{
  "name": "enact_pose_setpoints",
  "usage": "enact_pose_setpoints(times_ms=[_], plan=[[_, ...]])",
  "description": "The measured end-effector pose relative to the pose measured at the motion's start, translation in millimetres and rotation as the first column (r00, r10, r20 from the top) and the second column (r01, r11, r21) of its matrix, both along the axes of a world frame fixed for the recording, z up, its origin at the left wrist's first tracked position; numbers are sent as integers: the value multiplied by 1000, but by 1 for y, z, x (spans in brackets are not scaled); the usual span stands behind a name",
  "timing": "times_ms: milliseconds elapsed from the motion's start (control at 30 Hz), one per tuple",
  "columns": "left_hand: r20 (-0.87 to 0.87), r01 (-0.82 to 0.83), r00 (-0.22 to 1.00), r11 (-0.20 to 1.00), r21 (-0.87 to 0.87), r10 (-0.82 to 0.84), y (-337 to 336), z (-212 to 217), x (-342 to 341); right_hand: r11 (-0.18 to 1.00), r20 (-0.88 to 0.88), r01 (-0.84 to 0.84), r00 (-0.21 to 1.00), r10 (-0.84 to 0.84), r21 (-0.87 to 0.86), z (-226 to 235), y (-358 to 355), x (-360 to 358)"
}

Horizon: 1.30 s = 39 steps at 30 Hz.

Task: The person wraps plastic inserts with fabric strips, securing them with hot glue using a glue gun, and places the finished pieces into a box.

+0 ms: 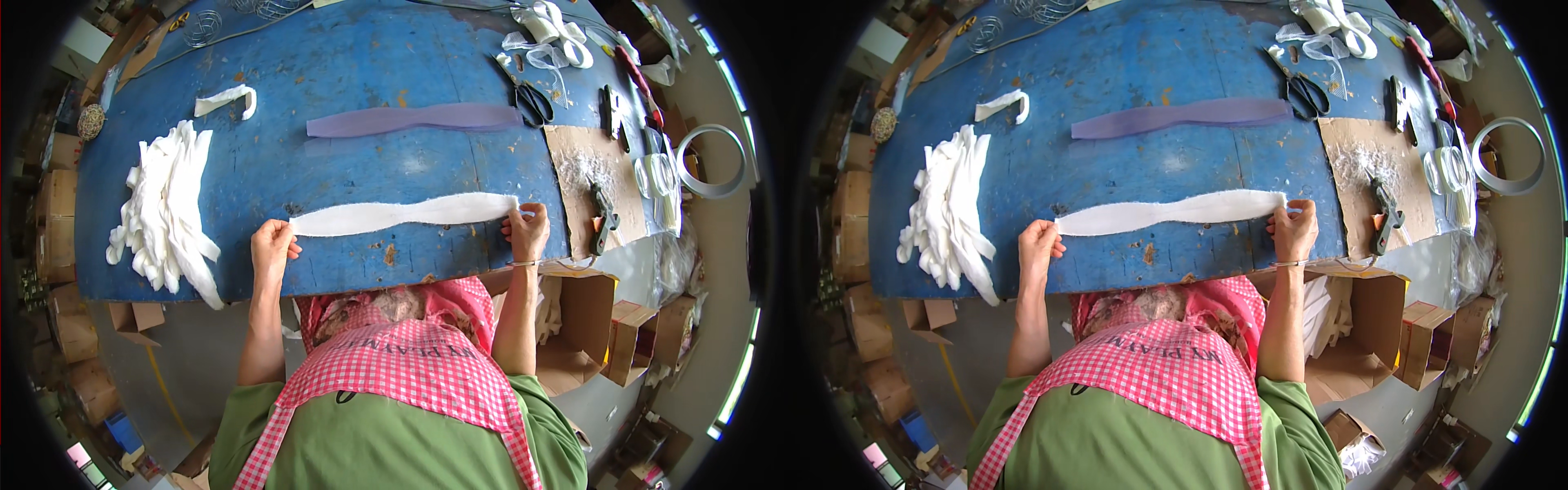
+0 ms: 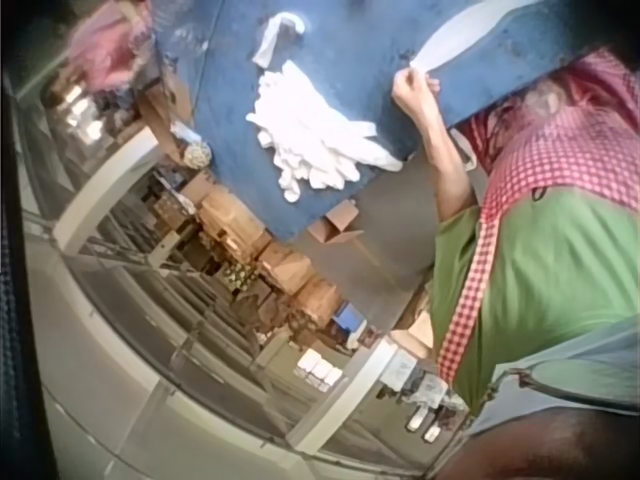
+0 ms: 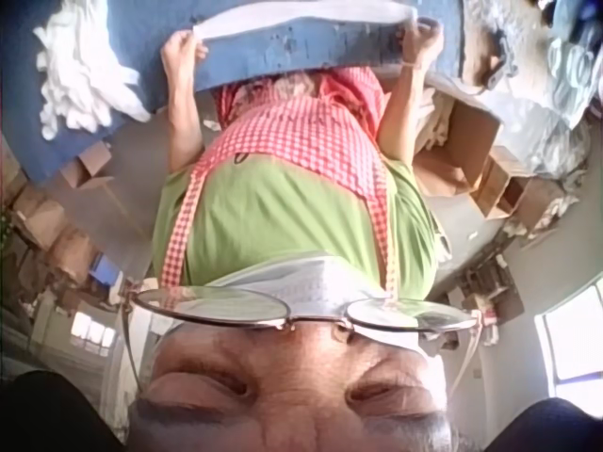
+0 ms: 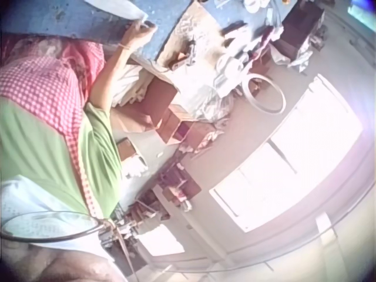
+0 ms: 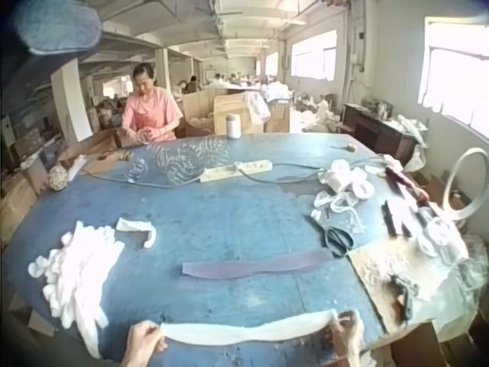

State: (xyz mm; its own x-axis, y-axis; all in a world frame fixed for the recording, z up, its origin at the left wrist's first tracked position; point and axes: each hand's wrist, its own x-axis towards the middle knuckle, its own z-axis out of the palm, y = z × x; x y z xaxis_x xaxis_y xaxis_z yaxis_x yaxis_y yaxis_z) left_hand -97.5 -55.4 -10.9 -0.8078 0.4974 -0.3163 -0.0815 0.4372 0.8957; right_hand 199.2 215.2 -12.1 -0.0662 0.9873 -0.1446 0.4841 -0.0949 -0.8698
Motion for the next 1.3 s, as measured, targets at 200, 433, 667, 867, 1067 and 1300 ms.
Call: enact_pose_setpoints(times_ms=[200,433,667,867,1067,1300], plan=[[-324,-216,911,965,146,253,-4,4,6,996,-253,86,964,-81,9,-9,-6,15],[-698,281,701,956,82,-146,44,35,61,996,-275,84,959,-71,33,-8,-6,19],[-754,601,319,738,-307,-574,79,7,91,812,62,-234,969,239,535,17,-46,-29],[-675,636,238,637,-435,-699,79,0,92,430,518,-830,558,649,355,-9,-87,-66],[-645,649,219,603,-464,-732,77,0,89,592,653,-721,648,393,360,-21,-38,-27],[-634,656,224,596,-464,-740,82,5,92,744,750,-419,640,-165,521,-43,23,43]])
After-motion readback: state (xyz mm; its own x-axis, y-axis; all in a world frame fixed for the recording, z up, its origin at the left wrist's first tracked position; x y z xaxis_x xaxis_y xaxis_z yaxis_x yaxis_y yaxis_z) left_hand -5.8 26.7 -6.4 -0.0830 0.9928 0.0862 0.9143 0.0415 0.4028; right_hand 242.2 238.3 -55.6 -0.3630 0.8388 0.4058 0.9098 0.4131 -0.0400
